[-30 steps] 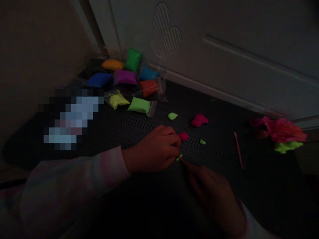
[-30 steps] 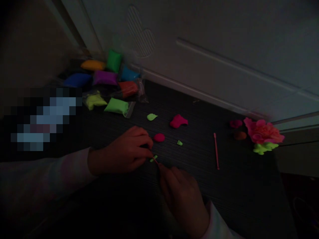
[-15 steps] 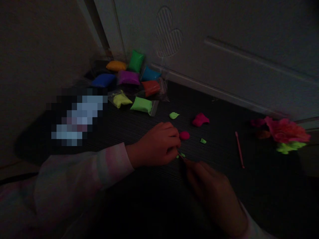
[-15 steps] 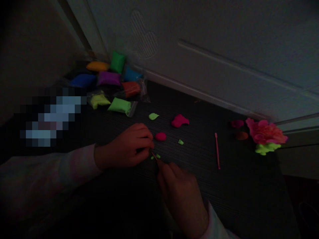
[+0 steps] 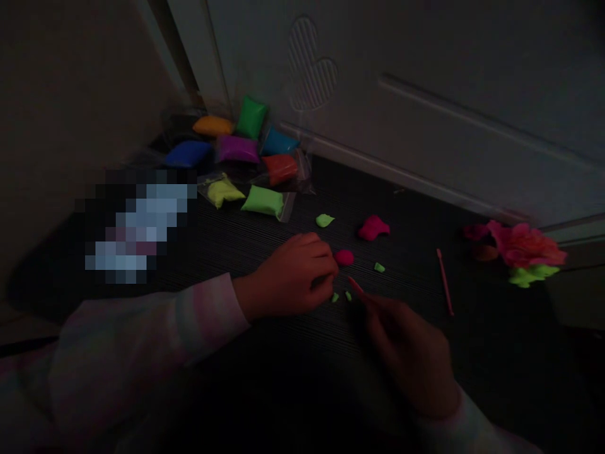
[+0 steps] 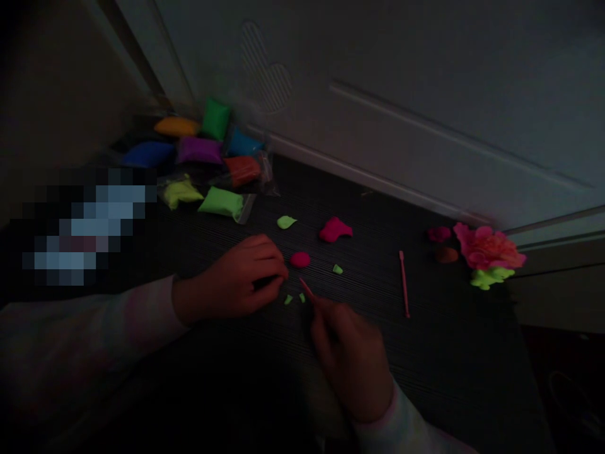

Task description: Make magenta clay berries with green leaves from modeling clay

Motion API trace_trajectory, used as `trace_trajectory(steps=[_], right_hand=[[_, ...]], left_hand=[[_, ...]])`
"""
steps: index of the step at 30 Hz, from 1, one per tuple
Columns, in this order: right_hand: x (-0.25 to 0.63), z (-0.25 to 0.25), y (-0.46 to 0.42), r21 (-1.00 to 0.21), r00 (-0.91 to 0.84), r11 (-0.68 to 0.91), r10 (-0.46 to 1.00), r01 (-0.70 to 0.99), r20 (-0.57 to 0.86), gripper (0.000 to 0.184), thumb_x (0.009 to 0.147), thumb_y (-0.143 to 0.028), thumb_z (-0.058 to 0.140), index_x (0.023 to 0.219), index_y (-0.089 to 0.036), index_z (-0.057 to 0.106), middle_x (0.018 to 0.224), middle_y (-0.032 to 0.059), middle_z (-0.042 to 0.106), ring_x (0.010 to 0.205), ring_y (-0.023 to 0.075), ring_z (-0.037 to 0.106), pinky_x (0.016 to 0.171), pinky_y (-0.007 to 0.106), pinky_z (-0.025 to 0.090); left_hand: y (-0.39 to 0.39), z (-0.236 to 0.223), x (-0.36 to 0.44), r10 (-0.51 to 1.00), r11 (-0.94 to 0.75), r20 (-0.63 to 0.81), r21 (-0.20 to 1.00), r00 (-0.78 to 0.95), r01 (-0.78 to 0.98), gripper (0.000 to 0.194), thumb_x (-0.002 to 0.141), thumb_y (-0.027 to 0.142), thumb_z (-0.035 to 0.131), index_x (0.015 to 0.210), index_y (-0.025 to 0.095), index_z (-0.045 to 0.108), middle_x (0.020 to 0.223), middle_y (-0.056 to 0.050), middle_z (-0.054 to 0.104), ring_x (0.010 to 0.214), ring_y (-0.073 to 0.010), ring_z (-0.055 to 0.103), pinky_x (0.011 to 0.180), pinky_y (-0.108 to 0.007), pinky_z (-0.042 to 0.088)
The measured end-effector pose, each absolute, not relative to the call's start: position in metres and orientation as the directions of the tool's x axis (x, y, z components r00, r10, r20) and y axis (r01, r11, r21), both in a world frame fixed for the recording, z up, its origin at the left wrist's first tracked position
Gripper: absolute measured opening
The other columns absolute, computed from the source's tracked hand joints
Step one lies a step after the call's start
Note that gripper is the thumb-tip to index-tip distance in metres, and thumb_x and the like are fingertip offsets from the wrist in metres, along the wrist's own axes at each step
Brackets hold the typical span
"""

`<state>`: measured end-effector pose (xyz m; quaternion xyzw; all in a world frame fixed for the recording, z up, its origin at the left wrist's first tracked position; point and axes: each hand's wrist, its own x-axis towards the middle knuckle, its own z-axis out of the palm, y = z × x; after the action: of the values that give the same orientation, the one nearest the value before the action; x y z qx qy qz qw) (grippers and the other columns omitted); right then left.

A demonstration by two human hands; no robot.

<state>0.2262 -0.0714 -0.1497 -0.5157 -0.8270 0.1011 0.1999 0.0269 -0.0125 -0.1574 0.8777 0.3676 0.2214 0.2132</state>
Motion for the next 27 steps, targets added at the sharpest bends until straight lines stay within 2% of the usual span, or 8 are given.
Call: trace_trajectory(steps=[3,7,9,11,15,18,23,27], right_hand=[[0.231,-0.148,-0.069,-0.369,-0.317,0.394,0.914,0.842,0.253,0.015,0.082,-0.023,0.046,0.092,-0.019,0.056,0.073,0.0011,0.068,0.057,0.0113,0.062,0.051,0.021,0.048],[0.238,-0.152,-0.062,-0.313,-0.206,0.254,0.962,0.915,0.178,0.013,0.081,-0.029,0.047,0.082,-0.019,0.056,0.063,-0.0001,0.064,0.051,0.0127,0.059,0.046,0.024,0.043],[0.241,-0.155,-0.058,-0.275,-0.182,0.210,0.975,0.938,0.123,0.014,0.081,-0.029,0.047,0.078,-0.019,0.056,0.065,0.0011,0.062,0.056,0.0144,0.058,0.049,0.026,0.043],[0.242,-0.156,-0.056,-0.250,-0.171,0.198,0.977,0.948,0.129,0.014,0.081,-0.028,0.047,0.077,-0.019,0.056,0.071,0.0033,0.061,0.066,0.0166,0.058,0.056,0.029,0.044],[0.235,-0.156,-0.059,-0.253,-0.278,0.342,0.926,0.905,0.257,0.013,0.081,-0.027,0.049,0.080,-0.017,0.057,0.075,0.0055,0.059,0.072,0.0180,0.052,0.065,0.032,0.042],[0.224,-0.155,-0.062,-0.209,-0.414,0.456,0.884,0.865,0.216,0.014,0.079,-0.029,0.052,0.083,-0.017,0.060,0.076,0.0056,0.060,0.072,0.0186,0.050,0.066,0.033,0.037],[0.217,-0.157,-0.062,-0.177,-0.438,0.470,0.878,0.865,0.192,0.012,0.080,-0.025,0.052,0.081,-0.018,0.061,0.075,0.0041,0.061,0.072,0.0181,0.050,0.066,0.033,0.033],[0.222,-0.158,-0.058,-0.167,-0.389,0.422,0.900,0.891,0.197,0.011,0.080,-0.024,0.051,0.080,-0.017,0.060,0.077,0.0046,0.061,0.073,0.0185,0.050,0.067,0.033,0.032]], left_hand=[[-0.014,-0.157,0.027,0.712,-0.662,0.208,0.519,0.671,0.541,0.019,0.079,0.030,0.048,0.081,0.016,0.060,0.086,-0.006,0.058,0.084,-0.0180,0.047,0.077,-0.033,0.036],[-0.016,-0.158,0.028,0.654,-0.708,0.167,0.478,0.738,0.519,0.033,0.072,0.046,0.056,0.085,0.017,0.059,0.091,-0.006,0.057,0.088,-0.0198,0.046,0.078,-0.035,0.036],[-0.016,-0.159,0.028,0.641,-0.717,0.150,0.467,0.753,0.518,0.030,0.073,0.045,0.056,0.086,0.017,0.059,0.093,-0.006,0.057,0.089,-0.0196,0.046,0.077,-0.034,0.036],[-0.016,-0.159,0.028,0.637,-0.720,0.141,0.459,0.757,0.520,0.024,0.076,0.039,0.054,0.086,0.018,0.059,0.093,-0.006,0.057,0.089,-0.0191,0.046,0.076,-0.033,0.036],[-0.015,-0.158,0.028,0.622,-0.732,0.149,0.460,0.769,0.503,0.017,0.079,0.030,0.050,0.084,0.018,0.060,0.090,-0.005,0.058,0.088,-0.0182,0.046,0.076,-0.032,0.035],[-0.014,-0.158,0.028,0.612,-0.736,0.160,0.473,0.774,0.484,0.016,0.079,0.026,0.049,0.084,0.017,0.061,0.087,-0.005,0.059,0.087,-0.0179,0.046,0.077,-0.031,0.035],[-0.014,-0.159,0.028,0.606,-0.731,0.151,0.493,0.781,0.472,0.017,0.079,0.024,0.048,0.086,0.018,0.062,0.088,-0.005,0.059,0.088,-0.0180,0.046,0.079,-0.032,0.036],[-0.013,-0.159,0.028,0.596,-0.733,0.151,0.505,0.789,0.456,0.017,0.079,0.023,0.048,0.086,0.017,0.062,0.088,-0.004,0.059,0.089,-0.0181,0.045,0.080,-0.032,0.036]])
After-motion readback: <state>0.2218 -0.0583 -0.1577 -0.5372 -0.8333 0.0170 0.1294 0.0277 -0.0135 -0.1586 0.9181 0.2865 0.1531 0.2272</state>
